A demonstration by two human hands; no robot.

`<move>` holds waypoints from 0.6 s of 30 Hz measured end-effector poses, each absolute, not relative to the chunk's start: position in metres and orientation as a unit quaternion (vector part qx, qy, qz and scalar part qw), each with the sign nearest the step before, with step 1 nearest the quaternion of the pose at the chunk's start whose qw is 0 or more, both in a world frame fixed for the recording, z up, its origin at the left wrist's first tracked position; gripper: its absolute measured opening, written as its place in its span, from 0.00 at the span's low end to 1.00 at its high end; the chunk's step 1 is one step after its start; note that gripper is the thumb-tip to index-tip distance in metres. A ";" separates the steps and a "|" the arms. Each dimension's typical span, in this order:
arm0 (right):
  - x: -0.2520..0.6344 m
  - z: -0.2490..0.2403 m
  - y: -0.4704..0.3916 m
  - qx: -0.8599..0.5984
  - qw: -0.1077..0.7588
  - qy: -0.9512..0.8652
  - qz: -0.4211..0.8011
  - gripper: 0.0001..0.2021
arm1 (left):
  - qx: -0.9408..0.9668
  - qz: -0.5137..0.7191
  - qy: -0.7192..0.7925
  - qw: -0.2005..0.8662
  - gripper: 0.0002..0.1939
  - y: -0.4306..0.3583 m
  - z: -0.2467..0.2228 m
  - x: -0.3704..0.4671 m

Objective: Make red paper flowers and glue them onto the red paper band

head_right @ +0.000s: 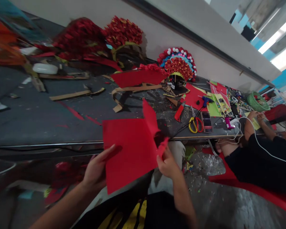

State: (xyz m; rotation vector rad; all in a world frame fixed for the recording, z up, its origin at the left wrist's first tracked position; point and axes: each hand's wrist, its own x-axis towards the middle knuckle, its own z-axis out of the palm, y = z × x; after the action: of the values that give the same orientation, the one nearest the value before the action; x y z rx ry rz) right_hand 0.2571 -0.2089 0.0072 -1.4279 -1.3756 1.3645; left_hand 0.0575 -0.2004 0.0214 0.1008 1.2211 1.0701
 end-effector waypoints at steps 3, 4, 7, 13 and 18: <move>0.263 0.018 -0.209 -0.470 0.269 -0.692 0.477 0.34 | -0.004 0.439 0.462 0.771 0.15 -0.195 0.027 0.053; 0.265 0.020 -0.208 -0.452 0.241 -0.726 0.458 0.36 | -0.008 0.440 0.448 0.778 0.17 -0.194 0.029 0.052; 0.267 0.022 -0.209 -0.444 0.201 -0.759 0.431 0.36 | -0.036 0.446 0.431 0.784 0.25 -0.190 0.034 0.052; 0.267 0.022 -0.210 -0.442 0.175 -0.776 0.415 0.38 | -0.021 0.441 0.407 0.800 0.33 -0.185 0.040 0.048; 0.270 0.023 -0.209 -0.445 0.187 -0.776 0.407 0.39 | -0.010 0.420 0.431 0.799 0.22 -0.176 0.041 0.044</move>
State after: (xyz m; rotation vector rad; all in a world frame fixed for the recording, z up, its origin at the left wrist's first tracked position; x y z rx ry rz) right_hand 0.2702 -0.2085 0.0226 -1.2517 -2.1830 1.1446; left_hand 0.0440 -0.1759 0.0409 -0.0215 0.9244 0.9009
